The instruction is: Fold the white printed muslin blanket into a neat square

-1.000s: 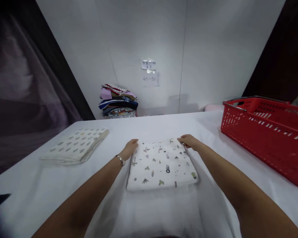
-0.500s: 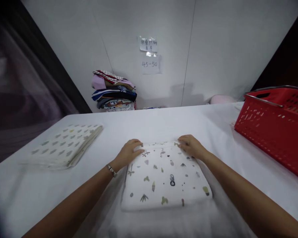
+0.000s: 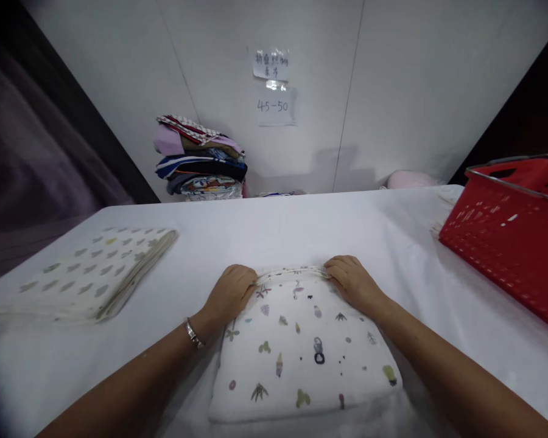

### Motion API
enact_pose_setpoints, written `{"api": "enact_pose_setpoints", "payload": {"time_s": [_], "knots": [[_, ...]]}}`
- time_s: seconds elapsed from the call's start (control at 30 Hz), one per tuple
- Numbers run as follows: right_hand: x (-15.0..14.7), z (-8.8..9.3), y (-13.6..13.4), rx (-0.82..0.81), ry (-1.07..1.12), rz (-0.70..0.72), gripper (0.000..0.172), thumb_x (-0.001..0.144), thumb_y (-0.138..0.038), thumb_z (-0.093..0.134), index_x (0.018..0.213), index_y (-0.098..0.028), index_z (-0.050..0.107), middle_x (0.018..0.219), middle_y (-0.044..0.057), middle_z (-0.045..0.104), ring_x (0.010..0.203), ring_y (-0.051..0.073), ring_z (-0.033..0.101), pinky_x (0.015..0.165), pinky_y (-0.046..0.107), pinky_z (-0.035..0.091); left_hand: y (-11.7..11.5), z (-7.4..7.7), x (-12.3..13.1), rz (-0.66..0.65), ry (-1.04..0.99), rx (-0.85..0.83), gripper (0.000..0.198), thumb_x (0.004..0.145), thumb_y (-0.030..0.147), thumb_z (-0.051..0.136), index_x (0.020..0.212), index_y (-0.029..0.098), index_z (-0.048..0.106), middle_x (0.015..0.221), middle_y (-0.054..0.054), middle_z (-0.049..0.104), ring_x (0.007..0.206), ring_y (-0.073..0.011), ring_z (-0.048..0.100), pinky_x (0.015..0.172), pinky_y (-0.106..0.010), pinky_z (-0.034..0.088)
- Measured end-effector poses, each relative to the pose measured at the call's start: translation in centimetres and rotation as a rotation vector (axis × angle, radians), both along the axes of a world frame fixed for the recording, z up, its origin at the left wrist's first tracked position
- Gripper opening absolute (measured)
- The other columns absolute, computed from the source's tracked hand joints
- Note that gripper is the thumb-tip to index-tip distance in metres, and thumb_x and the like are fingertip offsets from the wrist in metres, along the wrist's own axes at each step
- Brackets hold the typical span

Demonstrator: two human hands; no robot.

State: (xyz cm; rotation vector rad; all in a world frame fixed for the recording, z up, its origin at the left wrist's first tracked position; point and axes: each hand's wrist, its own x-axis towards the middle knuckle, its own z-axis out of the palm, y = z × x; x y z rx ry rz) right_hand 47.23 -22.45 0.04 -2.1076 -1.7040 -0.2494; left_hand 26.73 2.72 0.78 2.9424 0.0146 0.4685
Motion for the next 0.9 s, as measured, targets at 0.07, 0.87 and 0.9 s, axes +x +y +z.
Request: {"api": "enact_pose_setpoints", "payload": {"time_s": [0.07,0.87,0.9], "knots": [[-0.1,0.2,0.0,-0.039,0.023,-0.013,0.02,0.09,-0.02,0.039,0.088,-0.021,0.059,0.096,0.006,0.064,0.09,0.02,0.056,0.084,0.04,0.04,0.0,0.0,0.0,-0.016,0.004,0.02,0.01,0.085,0.014,0.045,0.081,0.018,0.053,0.085,-0.004,0.057,0.084,-0.0194,0.049,0.082,-0.036,0.038],[0.3,1.2,3.4,-0.262,0.361,-0.236,0.025,0.089,-0.035,0.037,0.091,-0.021,0.058,0.085,0.005,0.065,0.077,0.019,0.058,0.068,0.031,0.041,-0.9,0.3,2.6,0.308,0.151,-0.13,0.029,0.091,0.034,0.036,0.073,0.019,0.053,0.081,-0.003,0.06,0.078,-0.0179,0.052,0.068,-0.031,0.036],[0.2,1.2,3.4,-0.262,0.34,-0.235,0.025,0.089,-0.034,0.037,0.09,-0.021,0.058,0.084,0.005,0.065,0.077,0.019,0.058,0.068,0.03,0.041,-0.9,0.3,2.7,0.314,0.166,-0.109,0.03,0.092,0.034,0.034,0.073,0.019,0.053,0.079,-0.004,0.06,0.076,-0.0182,0.052,0.067,-0.031,0.035]]}}
